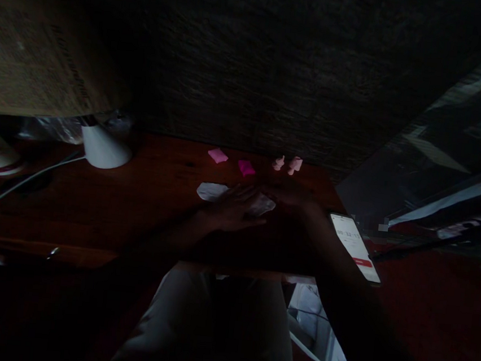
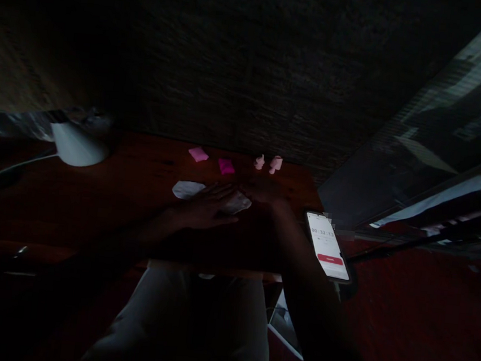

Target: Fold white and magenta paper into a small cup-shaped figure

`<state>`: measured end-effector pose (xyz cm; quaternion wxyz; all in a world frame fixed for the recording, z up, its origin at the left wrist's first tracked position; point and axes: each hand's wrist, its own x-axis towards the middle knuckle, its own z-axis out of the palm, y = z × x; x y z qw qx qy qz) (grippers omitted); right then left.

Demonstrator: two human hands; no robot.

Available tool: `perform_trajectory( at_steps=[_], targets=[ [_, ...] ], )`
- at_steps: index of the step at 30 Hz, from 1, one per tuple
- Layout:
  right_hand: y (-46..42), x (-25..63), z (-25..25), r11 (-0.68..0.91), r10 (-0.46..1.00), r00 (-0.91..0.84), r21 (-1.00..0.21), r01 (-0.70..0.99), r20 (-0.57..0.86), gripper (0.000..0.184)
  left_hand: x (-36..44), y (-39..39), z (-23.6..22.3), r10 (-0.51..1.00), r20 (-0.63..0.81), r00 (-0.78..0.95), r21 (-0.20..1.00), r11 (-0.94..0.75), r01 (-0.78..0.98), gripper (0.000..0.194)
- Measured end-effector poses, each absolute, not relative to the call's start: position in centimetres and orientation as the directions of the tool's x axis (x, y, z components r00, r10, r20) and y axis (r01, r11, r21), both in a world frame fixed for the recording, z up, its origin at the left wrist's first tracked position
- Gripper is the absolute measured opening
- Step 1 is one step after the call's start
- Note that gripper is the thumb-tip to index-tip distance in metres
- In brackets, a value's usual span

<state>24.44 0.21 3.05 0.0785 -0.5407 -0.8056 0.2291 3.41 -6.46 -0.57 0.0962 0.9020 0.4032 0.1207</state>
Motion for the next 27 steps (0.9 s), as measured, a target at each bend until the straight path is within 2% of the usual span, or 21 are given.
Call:
perform_trajectory(
  at_steps=[4, 6, 9, 13, 20, 27],
  targets=[
    [0.0, 23.8, 2.2, 0.338, 0.911, -0.407, -0.441, 0.831, -0.070, 0.052, 1.1, -5.2, -0.2, 0.805, 0.242, 0.542, 0.270, -0.592, 0.759, 0.067],
    [-0.4, 23.7, 1.9, 0.332, 0.910, -0.410, -0.480, 0.812, -0.065, 0.051, -0.1, -4.5, 0.1, 0.830, 0.255, 0.496, 0.261, -0.553, 0.792, 0.060],
    [-1.0, 23.5, 1.8, 0.323, 0.922, -0.386, -0.492, 0.809, -0.029, 0.042, -1.4, -3.6, 0.6, 0.890, 0.225, 0.397, 0.264, -0.448, 0.854, 0.057],
    [-1.5, 23.0, 1.7, 0.325, 0.934, -0.357, -0.477, 0.816, 0.025, 0.030, -2.4, -3.4, 0.8, 0.943, 0.190, 0.274, 0.315, -0.322, 0.893, 0.062],
    [-1.9, 22.8, 1.4, 0.321, 0.930, -0.368, -0.522, 0.790, 0.015, 0.025, -3.0, -3.5, 1.2, 0.951, 0.145, 0.272, 0.371, -0.307, 0.876, 0.052],
    [-2.0, 23.2, 1.6, 0.303, 0.930, -0.367, -0.569, 0.764, 0.002, 0.030, -2.6, -3.6, 1.5, 0.924, 0.236, 0.300, 0.460, -0.378, 0.803, 0.028]
  ],
)
